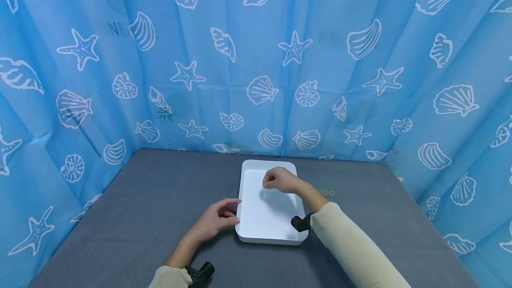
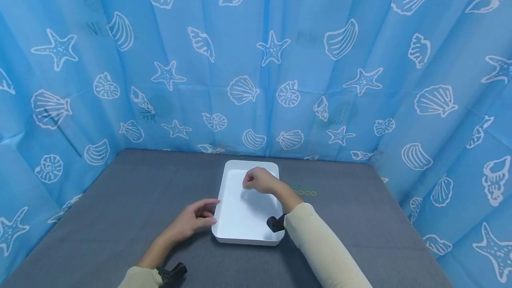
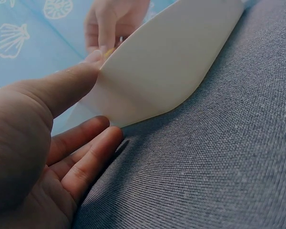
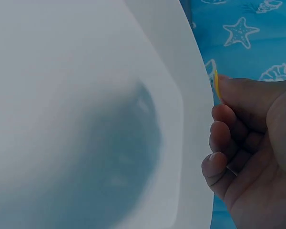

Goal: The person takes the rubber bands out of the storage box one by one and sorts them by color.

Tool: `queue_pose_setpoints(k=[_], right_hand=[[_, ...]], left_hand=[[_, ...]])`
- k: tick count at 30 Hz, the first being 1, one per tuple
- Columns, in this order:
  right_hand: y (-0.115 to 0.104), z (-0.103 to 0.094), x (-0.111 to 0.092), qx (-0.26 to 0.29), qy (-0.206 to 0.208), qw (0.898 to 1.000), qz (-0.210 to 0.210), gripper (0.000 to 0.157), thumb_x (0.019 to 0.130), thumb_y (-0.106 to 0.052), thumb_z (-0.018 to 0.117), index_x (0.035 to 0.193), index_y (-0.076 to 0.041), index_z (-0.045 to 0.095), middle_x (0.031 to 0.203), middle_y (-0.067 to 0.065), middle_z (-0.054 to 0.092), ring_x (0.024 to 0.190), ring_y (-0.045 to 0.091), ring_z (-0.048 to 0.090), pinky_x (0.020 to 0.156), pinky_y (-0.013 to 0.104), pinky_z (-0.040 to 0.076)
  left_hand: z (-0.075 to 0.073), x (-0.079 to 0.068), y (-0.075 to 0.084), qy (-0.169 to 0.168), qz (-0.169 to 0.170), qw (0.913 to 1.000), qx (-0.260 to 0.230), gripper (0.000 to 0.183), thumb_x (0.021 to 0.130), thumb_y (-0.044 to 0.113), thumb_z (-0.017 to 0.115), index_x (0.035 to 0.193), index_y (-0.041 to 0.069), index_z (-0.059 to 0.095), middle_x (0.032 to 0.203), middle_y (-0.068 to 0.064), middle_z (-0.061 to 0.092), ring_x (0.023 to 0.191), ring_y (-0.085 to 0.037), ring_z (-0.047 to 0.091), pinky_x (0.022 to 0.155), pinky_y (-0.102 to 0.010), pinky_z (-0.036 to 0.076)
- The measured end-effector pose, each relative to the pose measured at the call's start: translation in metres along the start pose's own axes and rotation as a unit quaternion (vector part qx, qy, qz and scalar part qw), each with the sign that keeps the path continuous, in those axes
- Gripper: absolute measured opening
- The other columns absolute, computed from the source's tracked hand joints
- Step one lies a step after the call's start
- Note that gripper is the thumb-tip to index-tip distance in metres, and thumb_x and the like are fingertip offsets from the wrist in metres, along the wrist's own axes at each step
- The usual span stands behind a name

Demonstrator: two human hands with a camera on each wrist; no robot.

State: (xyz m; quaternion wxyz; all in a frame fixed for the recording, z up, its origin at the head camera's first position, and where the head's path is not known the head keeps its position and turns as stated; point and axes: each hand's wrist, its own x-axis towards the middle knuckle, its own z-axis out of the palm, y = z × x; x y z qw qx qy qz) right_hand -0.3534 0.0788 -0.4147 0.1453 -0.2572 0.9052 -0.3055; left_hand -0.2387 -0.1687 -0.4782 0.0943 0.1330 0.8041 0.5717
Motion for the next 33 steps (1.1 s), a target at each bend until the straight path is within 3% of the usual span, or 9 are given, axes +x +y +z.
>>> queue_pose_setpoints(k=[4,10,14,33], right_hand=[[0.008,-0.011,-0.009,0.018,0.014,1.000,0.001,0.010,0.095,-0.006,0.061,0.086,-0.006,0.065,0.078,0.002,0.058,0.073,0.016,0.051,0.067,0.031,0.044],[0.025,-0.024,-0.028,0.032,0.038,0.999,0.010,0.010,0.098,-0.007,0.057,0.090,-0.002,0.062,0.078,0.003,0.055,0.071,0.017,0.049,0.066,0.032,0.042],[0.037,-0.028,-0.039,0.034,0.051,0.998,-0.004,0.010,0.098,-0.006,0.056,0.092,0.000,0.062,0.079,0.004,0.055,0.072,0.017,0.048,0.067,0.033,0.042],[0.092,-0.029,-0.078,0.023,0.147,0.989,0.004,0.009,0.096,-0.004,0.058,0.090,0.001,0.063,0.080,0.005,0.057,0.071,0.019,0.050,0.065,0.036,0.043]], left_hand=[[0.000,-0.002,0.003,-0.002,0.007,1.0000,-0.002,0.050,0.091,0.013,0.070,0.137,0.005,0.054,0.121,-0.018,0.060,0.096,-0.024,0.060,0.080,-0.039,0.049],[0.001,0.006,-0.016,0.004,0.006,1.0000,0.003,0.051,0.090,0.021,0.072,0.137,0.016,0.055,0.122,-0.011,0.060,0.096,-0.020,0.060,0.079,-0.036,0.049],[0.000,0.007,-0.021,0.000,0.020,0.9998,0.000,0.052,0.089,0.024,0.073,0.137,0.014,0.055,0.120,-0.010,0.061,0.096,-0.021,0.060,0.078,-0.035,0.049],[0.000,0.007,-0.021,0.006,0.018,0.9998,0.003,0.051,0.089,0.025,0.073,0.136,0.017,0.056,0.120,-0.008,0.061,0.097,-0.020,0.060,0.081,-0.035,0.049]])
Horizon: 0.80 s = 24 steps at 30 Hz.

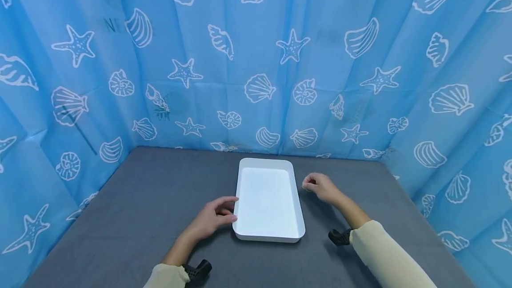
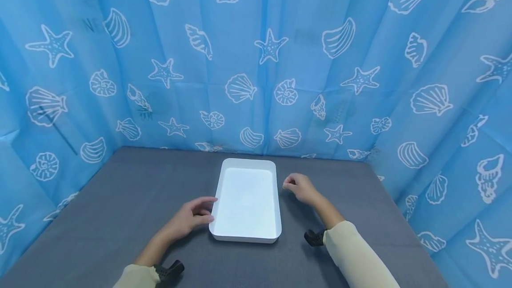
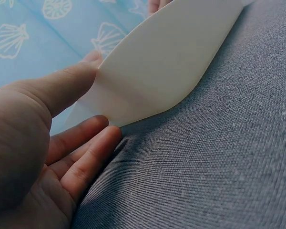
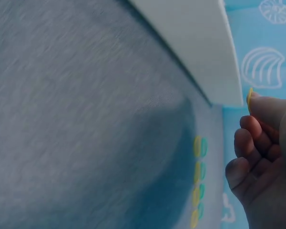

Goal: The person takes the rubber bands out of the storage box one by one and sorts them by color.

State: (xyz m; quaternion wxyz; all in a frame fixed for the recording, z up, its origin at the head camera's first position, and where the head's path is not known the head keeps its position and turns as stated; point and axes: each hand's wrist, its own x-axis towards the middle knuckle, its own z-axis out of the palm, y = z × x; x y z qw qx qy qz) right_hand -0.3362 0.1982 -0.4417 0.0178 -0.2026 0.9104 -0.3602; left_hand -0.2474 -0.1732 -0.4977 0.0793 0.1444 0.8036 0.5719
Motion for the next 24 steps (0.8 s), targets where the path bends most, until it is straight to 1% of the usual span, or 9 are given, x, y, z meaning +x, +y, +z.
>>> queue_pose_setpoints(k=[6,11,12,15,18,19,22,24], right_hand=[[0.016,-0.002,-0.009,-0.013,0.019,1.000,0.004,0.008,0.095,-0.002,0.060,0.088,0.001,0.063,0.080,0.004,0.059,0.069,0.017,0.048,0.064,0.035,0.041],[0.026,-0.003,-0.017,-0.011,0.027,1.000,0.012,0.008,0.094,-0.002,0.060,0.088,0.002,0.064,0.079,0.004,0.059,0.069,0.017,0.047,0.062,0.033,0.040],[0.027,-0.003,-0.019,-0.010,0.027,0.999,0.014,0.008,0.094,-0.001,0.061,0.087,0.002,0.064,0.078,0.003,0.059,0.069,0.017,0.047,0.062,0.033,0.040],[0.030,-0.003,-0.024,-0.009,0.030,0.999,0.025,0.009,0.094,-0.002,0.061,0.087,0.002,0.063,0.078,0.004,0.058,0.069,0.017,0.047,0.063,0.033,0.040],[0.033,-0.003,-0.027,-0.012,0.035,0.999,0.039,0.009,0.094,-0.002,0.060,0.087,0.002,0.063,0.078,0.004,0.057,0.069,0.017,0.046,0.063,0.034,0.040],[0.035,-0.003,-0.028,-0.014,0.038,0.998,0.045,0.009,0.094,-0.002,0.060,0.087,0.001,0.063,0.077,0.004,0.057,0.068,0.017,0.046,0.063,0.034,0.040],[0.040,-0.003,-0.032,-0.020,0.044,0.997,0.056,0.009,0.094,-0.001,0.060,0.086,0.002,0.063,0.076,0.003,0.056,0.067,0.017,0.046,0.062,0.034,0.039],[0.043,-0.004,-0.034,-0.020,0.049,0.997,0.064,0.009,0.093,-0.001,0.061,0.085,0.002,0.062,0.074,0.004,0.056,0.064,0.017,0.046,0.060,0.034,0.039]], left_hand=[[0.000,0.002,-0.003,-0.003,-0.002,1.0000,0.002,0.052,0.089,0.028,0.073,0.137,0.019,0.056,0.120,-0.006,0.061,0.098,-0.020,0.060,0.082,-0.036,0.049],[-0.001,0.001,-0.003,-0.001,-0.006,1.0000,0.004,0.051,0.089,0.027,0.073,0.136,0.018,0.056,0.119,-0.007,0.061,0.097,-0.020,0.060,0.081,-0.036,0.049],[-0.001,0.000,-0.002,-0.002,-0.005,1.0000,0.000,0.052,0.089,0.027,0.073,0.136,0.017,0.056,0.120,-0.008,0.061,0.097,-0.019,0.060,0.081,-0.036,0.049],[-0.001,-0.005,0.013,-0.005,-0.002,1.0000,-0.002,0.051,0.090,0.020,0.072,0.137,0.012,0.055,0.120,-0.012,0.061,0.097,-0.021,0.060,0.081,-0.037,0.048],[-0.001,-0.006,0.014,-0.006,0.001,1.0000,-0.004,0.051,0.090,0.017,0.071,0.137,0.009,0.054,0.121,-0.013,0.060,0.097,-0.021,0.060,0.081,-0.037,0.048],[-0.001,-0.006,0.013,-0.006,0.002,1.0000,0.000,0.051,0.090,0.017,0.071,0.137,0.009,0.054,0.121,-0.013,0.060,0.097,-0.022,0.060,0.081,-0.037,0.048],[0.000,-0.001,0.001,-0.006,0.013,0.9999,-0.001,0.052,0.089,0.022,0.072,0.137,0.012,0.055,0.121,-0.011,0.061,0.098,-0.020,0.060,0.080,-0.036,0.048],[0.000,-0.001,0.001,-0.008,0.019,0.9998,-0.003,0.052,0.089,0.024,0.073,0.137,0.012,0.055,0.121,-0.011,0.061,0.098,-0.020,0.060,0.080,-0.035,0.048]])
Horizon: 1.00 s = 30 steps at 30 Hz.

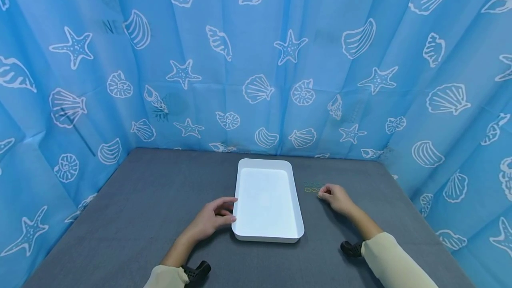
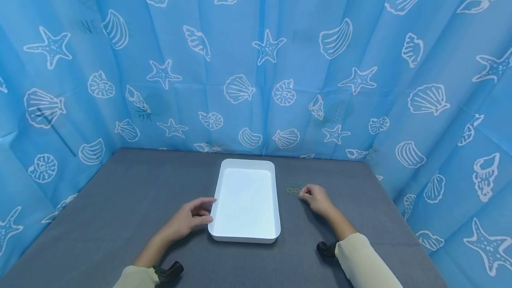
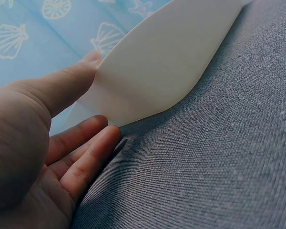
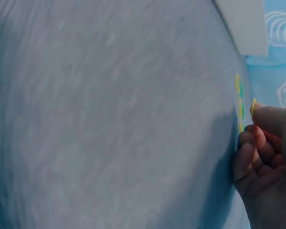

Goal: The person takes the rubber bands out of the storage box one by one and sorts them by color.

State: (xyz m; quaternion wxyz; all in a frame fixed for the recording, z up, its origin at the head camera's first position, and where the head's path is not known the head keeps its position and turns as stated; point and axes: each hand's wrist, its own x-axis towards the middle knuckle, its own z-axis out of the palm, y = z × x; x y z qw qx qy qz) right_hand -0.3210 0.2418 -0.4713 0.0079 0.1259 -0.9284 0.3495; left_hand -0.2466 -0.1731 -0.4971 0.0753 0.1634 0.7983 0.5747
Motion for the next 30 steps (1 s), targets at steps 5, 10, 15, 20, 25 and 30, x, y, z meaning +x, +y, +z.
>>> queue_pose_setpoints(k=[5,10,15,20,25,30], right_hand=[[0.009,-0.004,-0.003,0.002,0.009,1.000,0.028,0.009,0.094,-0.002,0.061,0.087,0.002,0.063,0.072,0.004,0.058,0.058,0.016,0.051,0.053,0.033,0.044],[0.016,-0.008,-0.003,-0.013,0.019,0.998,0.059,0.009,0.094,-0.003,0.061,0.088,0.002,0.064,0.074,0.005,0.061,0.053,0.016,0.054,0.052,0.033,0.047],[0.022,-0.011,-0.002,-0.018,0.028,0.995,0.099,0.010,0.094,-0.004,0.061,0.088,0.003,0.064,0.071,0.005,0.060,0.051,0.015,0.056,0.051,0.033,0.047],[0.027,-0.014,0.002,-0.017,0.031,0.991,0.132,0.011,0.095,-0.005,0.060,0.088,0.003,0.064,0.068,0.005,0.059,0.049,0.015,0.056,0.051,0.033,0.047],[0.030,-0.015,0.008,-0.009,0.038,0.985,0.165,0.013,0.097,-0.005,0.058,0.088,0.002,0.065,0.068,0.007,0.059,0.048,0.015,0.056,0.050,0.033,0.047],[0.031,-0.015,0.012,-0.005,0.051,0.983,0.179,0.014,0.096,-0.005,0.058,0.087,0.002,0.065,0.067,0.007,0.058,0.049,0.015,0.055,0.049,0.033,0.047]], left_hand=[[0.000,0.001,-0.002,0.004,-0.005,1.0000,0.002,0.052,0.088,0.025,0.074,0.136,0.013,0.056,0.120,-0.010,0.061,0.097,-0.020,0.060,0.081,-0.035,0.048],[0.001,0.000,0.001,0.011,-0.013,0.9999,0.002,0.052,0.088,0.024,0.073,0.136,0.014,0.055,0.120,-0.009,0.061,0.098,-0.020,0.060,0.081,-0.036,0.048],[0.001,0.000,0.002,0.013,-0.016,0.9998,-0.001,0.052,0.089,0.023,0.073,0.137,0.014,0.055,0.121,-0.009,0.060,0.098,-0.020,0.060,0.082,-0.038,0.048],[0.002,-0.001,0.003,0.012,-0.022,0.9997,0.004,0.052,0.088,0.025,0.074,0.136,0.016,0.056,0.120,-0.008,0.061,0.097,-0.019,0.060,0.081,-0.035,0.049],[0.002,-0.001,0.003,0.014,-0.020,0.9997,0.004,0.051,0.088,0.026,0.074,0.135,0.016,0.057,0.119,-0.009,0.061,0.097,-0.020,0.060,0.080,-0.034,0.049],[0.001,-0.001,0.002,0.012,-0.019,0.9997,0.006,0.052,0.088,0.026,0.074,0.135,0.016,0.057,0.119,-0.010,0.061,0.097,-0.020,0.060,0.081,-0.035,0.049]])
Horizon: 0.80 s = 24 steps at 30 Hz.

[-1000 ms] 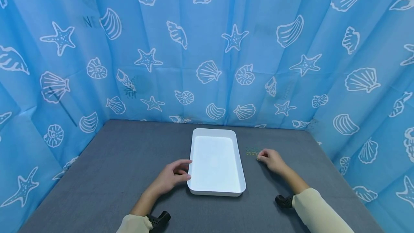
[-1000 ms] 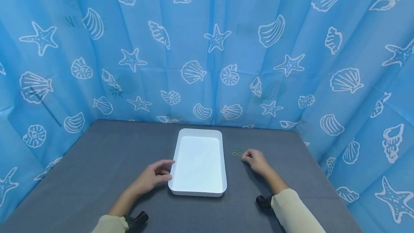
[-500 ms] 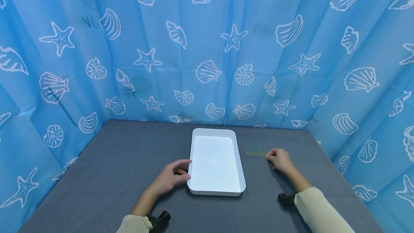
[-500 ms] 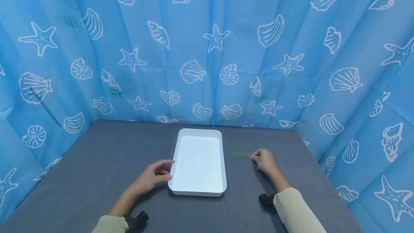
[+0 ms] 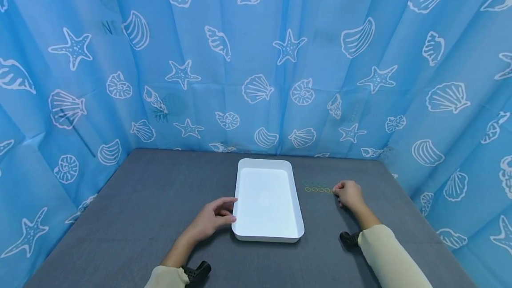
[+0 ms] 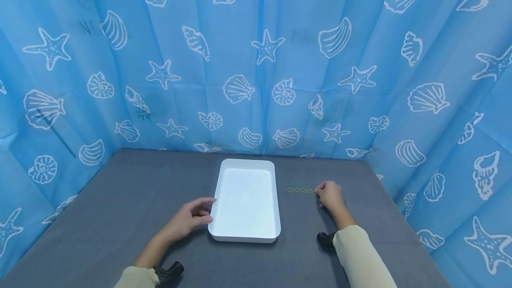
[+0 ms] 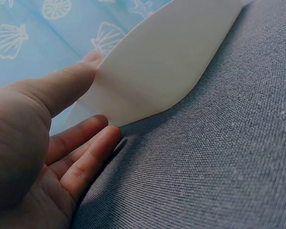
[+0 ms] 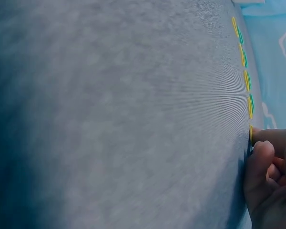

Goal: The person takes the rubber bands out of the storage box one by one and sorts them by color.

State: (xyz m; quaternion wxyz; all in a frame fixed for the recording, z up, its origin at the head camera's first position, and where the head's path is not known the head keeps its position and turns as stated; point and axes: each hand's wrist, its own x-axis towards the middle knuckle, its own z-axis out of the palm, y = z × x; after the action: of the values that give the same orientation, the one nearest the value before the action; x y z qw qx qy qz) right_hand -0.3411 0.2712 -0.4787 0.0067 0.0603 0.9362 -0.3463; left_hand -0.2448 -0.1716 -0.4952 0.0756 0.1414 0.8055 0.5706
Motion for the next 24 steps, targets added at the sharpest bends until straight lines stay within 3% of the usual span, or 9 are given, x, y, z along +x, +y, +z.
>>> queue_pose_setpoints(k=[16,24], right_hand=[[-0.0001,0.0002,0.0049,0.007,0.016,1.000,0.019,0.013,0.094,-0.007,0.062,0.087,0.002,0.067,0.066,0.005,0.059,0.049,0.014,0.054,0.049,0.032,0.046],[0.0029,-0.0002,0.0054,0.038,0.021,0.999,0.024,0.013,0.095,-0.007,0.061,0.090,0.005,0.067,0.064,0.005,0.060,0.049,0.015,0.054,0.048,0.032,0.047]], left_hand=[[0.0010,0.0000,-0.0015,0.000,0.000,1.0000,0.006,0.051,0.088,0.026,0.073,0.135,0.016,0.056,0.120,-0.010,0.061,0.097,-0.020,0.060,0.080,-0.034,0.049],[0.0009,0.0006,-0.0020,-0.002,0.002,1.0000,0.004,0.052,0.088,0.027,0.073,0.136,0.015,0.056,0.119,-0.010,0.060,0.097,-0.020,0.060,0.080,-0.035,0.049]])
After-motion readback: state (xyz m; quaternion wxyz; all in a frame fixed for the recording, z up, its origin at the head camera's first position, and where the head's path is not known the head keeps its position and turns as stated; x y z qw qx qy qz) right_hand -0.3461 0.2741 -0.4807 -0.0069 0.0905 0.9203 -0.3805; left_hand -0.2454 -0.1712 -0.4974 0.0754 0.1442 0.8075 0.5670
